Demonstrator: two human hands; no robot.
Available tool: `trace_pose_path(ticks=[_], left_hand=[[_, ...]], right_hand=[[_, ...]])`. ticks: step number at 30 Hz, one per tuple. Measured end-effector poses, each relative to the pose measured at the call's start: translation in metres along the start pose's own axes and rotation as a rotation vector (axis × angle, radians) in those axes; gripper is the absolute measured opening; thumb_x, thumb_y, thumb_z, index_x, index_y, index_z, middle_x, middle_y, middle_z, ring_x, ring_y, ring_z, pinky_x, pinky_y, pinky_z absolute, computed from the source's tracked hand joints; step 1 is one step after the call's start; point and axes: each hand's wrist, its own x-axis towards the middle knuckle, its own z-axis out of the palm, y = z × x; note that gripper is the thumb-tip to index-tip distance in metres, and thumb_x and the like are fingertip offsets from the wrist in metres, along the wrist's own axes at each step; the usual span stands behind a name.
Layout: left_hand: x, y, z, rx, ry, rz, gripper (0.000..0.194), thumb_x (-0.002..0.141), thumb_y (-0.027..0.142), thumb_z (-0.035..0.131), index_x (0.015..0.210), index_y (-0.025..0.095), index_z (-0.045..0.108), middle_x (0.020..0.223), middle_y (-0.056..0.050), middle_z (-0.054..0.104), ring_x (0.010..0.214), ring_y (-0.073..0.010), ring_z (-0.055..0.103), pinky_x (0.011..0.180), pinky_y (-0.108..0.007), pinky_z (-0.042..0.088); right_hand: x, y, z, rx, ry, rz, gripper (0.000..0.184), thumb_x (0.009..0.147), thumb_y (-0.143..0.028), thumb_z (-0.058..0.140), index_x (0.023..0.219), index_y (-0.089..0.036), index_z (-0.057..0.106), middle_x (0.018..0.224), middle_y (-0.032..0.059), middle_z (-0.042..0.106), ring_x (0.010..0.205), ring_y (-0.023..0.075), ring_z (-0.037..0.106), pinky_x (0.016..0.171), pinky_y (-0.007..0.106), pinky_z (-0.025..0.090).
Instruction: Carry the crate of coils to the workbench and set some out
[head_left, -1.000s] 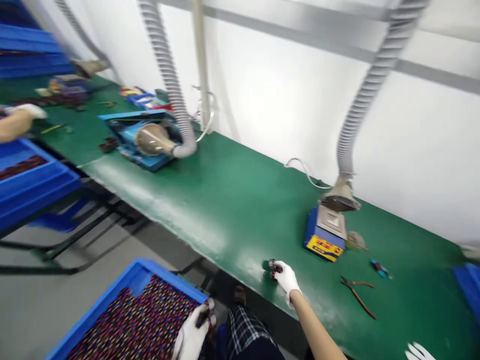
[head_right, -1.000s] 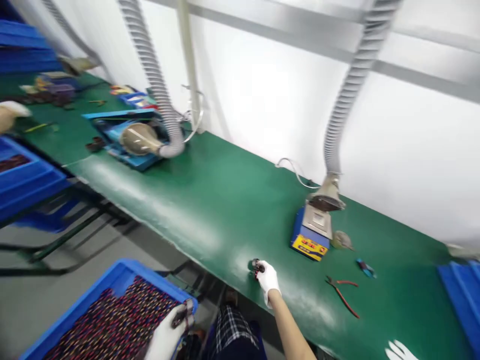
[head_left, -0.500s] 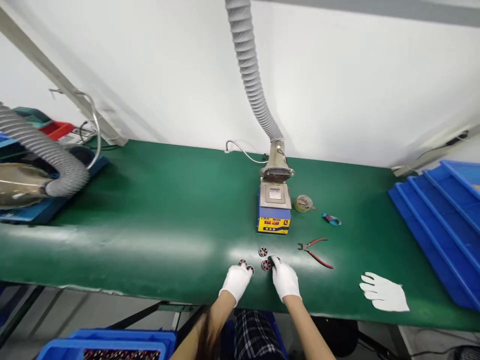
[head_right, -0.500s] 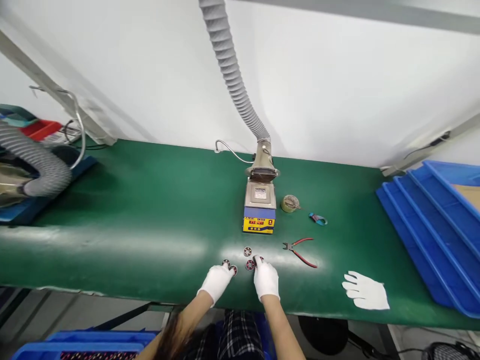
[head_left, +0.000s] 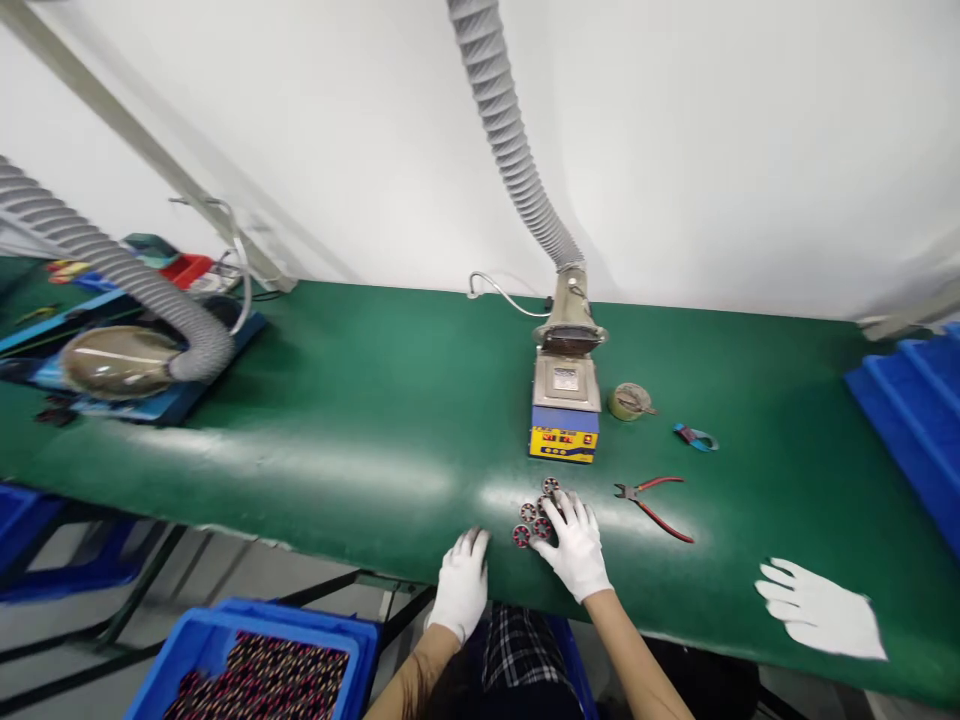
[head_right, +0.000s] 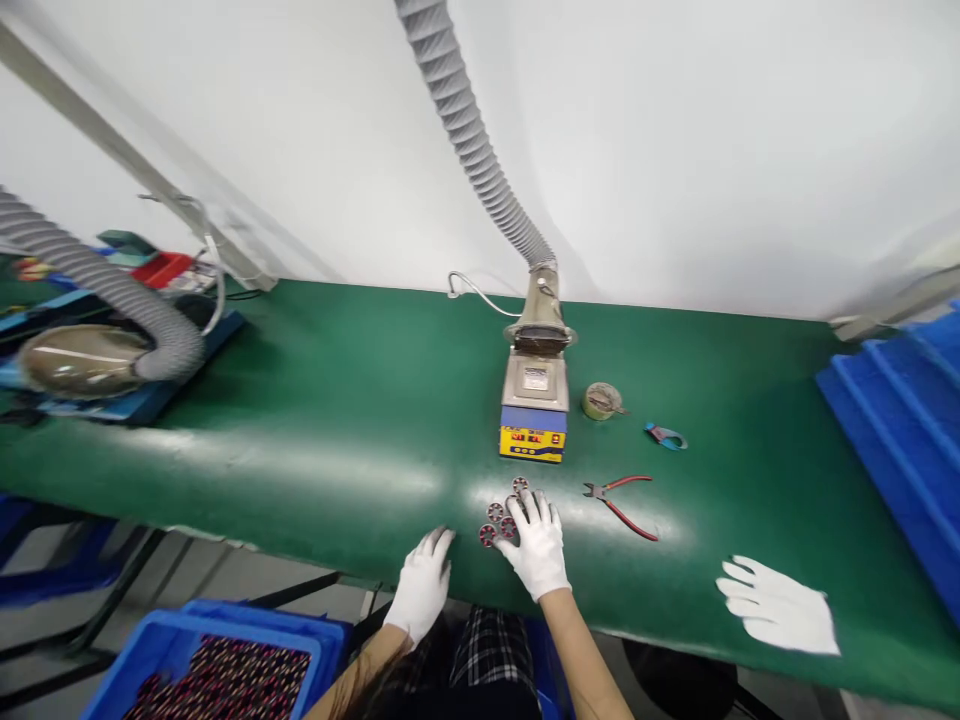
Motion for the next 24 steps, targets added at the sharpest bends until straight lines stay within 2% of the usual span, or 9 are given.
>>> trace_pose_path(ticks=[3,7,9,12,17,21,24], left_hand=[[-0.053,-0.049,0.008,0.007,-0.053,-0.293,0.035,0.086,0.025,0.051,0.120,0.017,0.049,0.133,-0.010,0.045,0.121,-0.0249,0.042,0.099,-0.047,0.035],[-0.138,-0.103,0.018,-0.011,-0.143,-0.727,0.033,0.080,0.038,0.058,0.103,0.015,0.059,0.122,-0.009,0.054,0.115,-0.0257,0.047,0.096,-0.050,0.037],[-0.174,-0.120,0.025,-0.070,-0.171,-0.937,0.029,0.080,0.038,0.058,0.097,0.014,0.060,0.109,-0.008,0.060,0.104,-0.0229,0.054,0.090,-0.047,0.042],[-0.214,-0.129,0.041,-0.235,-0.163,-1.168,0.025,0.085,0.038,0.052,0.090,0.015,0.060,0.090,-0.004,0.064,0.085,-0.0171,0.061,0.079,-0.038,0.048],[-0.248,-0.122,0.069,-0.507,-0.027,-1.330,0.025,0.086,0.037,0.050,0.094,0.016,0.059,0.088,-0.003,0.064,0.082,-0.0160,0.061,0.078,-0.037,0.048],[-0.275,-0.126,0.090,-0.704,0.058,-1.376,0.023,0.085,0.036,0.052,0.089,0.014,0.060,0.086,-0.002,0.064,0.081,-0.0153,0.061,0.078,-0.037,0.049],[-0.301,-0.133,0.107,-0.818,0.109,-1.417,0.022,0.085,0.035,0.054,0.088,0.014,0.060,0.086,-0.002,0.065,0.081,-0.0151,0.061,0.078,-0.037,0.049]], right_hand=[[0.011,-0.009,0.011,0.045,0.011,-0.144,0.059,0.068,-0.051,0.066,0.120,-0.026,0.056,0.135,0.0091,0.044,0.125,0.0369,0.031,0.100,0.052,0.024],[0.027,-0.023,0.026,0.141,0.084,-0.248,0.055,0.079,-0.055,0.048,0.117,-0.016,0.057,0.130,0.0165,0.046,0.124,0.0388,0.029,0.097,0.054,0.027],[0.031,-0.035,0.034,0.196,0.113,-0.301,0.059,0.083,-0.059,0.036,0.113,-0.013,0.059,0.124,0.0178,0.050,0.122,0.0379,0.033,0.095,0.053,0.031],[0.033,-0.061,0.044,0.265,0.094,-0.420,0.063,0.086,-0.060,0.028,0.104,-0.011,0.063,0.112,0.0180,0.058,0.113,0.0354,0.044,0.094,0.049,0.036],[0.031,-0.126,0.063,0.321,-0.092,-0.687,0.052,0.089,-0.051,0.030,0.097,-0.014,0.066,0.104,0.0131,0.065,0.100,0.0271,0.057,0.091,0.040,0.043],[0.022,-0.193,0.076,0.297,-0.285,-0.873,0.044,0.090,-0.043,0.034,0.099,-0.014,0.066,0.104,0.0120,0.065,0.102,0.0261,0.057,0.094,0.040,0.041],[0.002,-0.247,0.084,0.248,-0.448,-1.001,0.037,0.090,-0.038,0.037,0.099,-0.016,0.066,0.105,0.0092,0.065,0.101,0.0230,0.057,0.095,0.036,0.040]])
